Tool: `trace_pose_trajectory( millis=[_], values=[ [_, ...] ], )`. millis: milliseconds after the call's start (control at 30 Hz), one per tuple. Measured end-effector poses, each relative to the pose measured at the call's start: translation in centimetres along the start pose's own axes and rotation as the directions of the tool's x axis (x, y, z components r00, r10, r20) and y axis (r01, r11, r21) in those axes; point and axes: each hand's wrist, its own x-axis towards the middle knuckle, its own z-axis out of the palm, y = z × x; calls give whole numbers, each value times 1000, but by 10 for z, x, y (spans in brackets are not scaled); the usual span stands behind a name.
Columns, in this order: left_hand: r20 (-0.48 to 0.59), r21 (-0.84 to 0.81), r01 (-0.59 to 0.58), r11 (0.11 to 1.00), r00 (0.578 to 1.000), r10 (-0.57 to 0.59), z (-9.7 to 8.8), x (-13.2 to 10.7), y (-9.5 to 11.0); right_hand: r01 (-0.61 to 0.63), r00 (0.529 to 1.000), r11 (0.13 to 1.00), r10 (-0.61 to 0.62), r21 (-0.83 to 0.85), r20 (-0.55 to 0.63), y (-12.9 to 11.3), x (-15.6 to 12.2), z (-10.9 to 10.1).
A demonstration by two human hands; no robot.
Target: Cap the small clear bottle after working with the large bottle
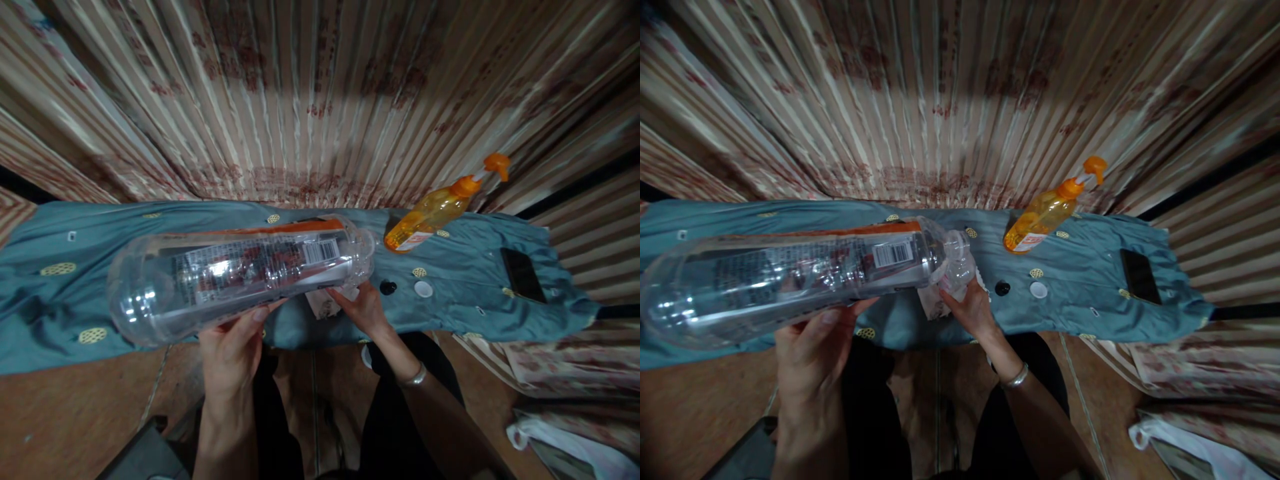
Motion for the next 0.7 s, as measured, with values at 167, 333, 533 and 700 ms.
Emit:
trace_pose_trajectory(
  millis=[167, 333, 533, 700],
  values=[
    [0, -12, 19, 1000, 1000, -19, 0, 0, 0, -1, 1000, 1000, 1, -5, 15, 0, 0, -1],
    [-11, -5, 9, 1000, 1000, -9, 1, 0, 2, -1, 1000, 1000, 1, -10, 13, -3, 0, -2],
    [-4, 9, 10, 1000, 1000, -10, 1, 0, 1, 14, 1000, 1000, -14, 9, 19, -3, 0, -1],
    [-4, 3, 11, 1000, 1000, -11, -2, 0, -2, 2, 1000, 1000, -2, -6, 6, -2, 0, -1]
  ],
)
